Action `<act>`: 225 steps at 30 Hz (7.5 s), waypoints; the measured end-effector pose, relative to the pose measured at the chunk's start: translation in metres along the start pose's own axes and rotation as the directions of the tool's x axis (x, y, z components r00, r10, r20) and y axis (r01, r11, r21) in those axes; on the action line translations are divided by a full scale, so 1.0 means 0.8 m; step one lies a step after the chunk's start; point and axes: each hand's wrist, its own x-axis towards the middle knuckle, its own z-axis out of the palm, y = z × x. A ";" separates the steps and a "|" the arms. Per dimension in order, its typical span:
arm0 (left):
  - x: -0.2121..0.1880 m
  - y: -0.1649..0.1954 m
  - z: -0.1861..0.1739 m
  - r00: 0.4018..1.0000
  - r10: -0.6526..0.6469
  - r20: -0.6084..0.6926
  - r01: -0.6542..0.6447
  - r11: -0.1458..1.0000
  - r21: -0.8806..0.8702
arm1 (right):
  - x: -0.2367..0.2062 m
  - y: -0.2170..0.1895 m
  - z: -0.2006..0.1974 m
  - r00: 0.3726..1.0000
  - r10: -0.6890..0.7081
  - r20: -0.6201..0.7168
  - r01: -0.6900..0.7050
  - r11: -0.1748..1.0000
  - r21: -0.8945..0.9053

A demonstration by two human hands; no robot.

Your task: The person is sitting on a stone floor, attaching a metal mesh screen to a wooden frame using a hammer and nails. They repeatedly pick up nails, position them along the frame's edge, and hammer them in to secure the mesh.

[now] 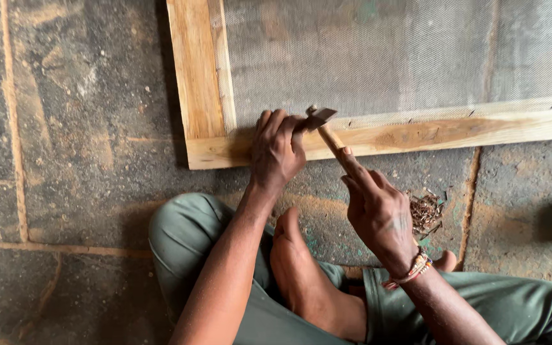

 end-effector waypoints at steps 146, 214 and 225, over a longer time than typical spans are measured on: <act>-0.056 0.116 0.033 0.686 0.401 0.607 -0.444 0.892 -0.087 | -0.064 0.098 -0.119 0.614 0.750 0.245 -0.186 -0.164 0.969; 0.069 -0.016 -0.097 0.784 -0.455 0.422 0.554 0.820 -0.147 | 0.166 0.014 0.078 0.363 -0.823 0.437 0.862 0.118 -0.493; 0.060 -0.021 -0.085 0.858 -0.380 0.346 0.449 0.881 -0.147 | 0.166 0.008 0.075 0.359 -0.832 0.424 0.868 0.131 -0.479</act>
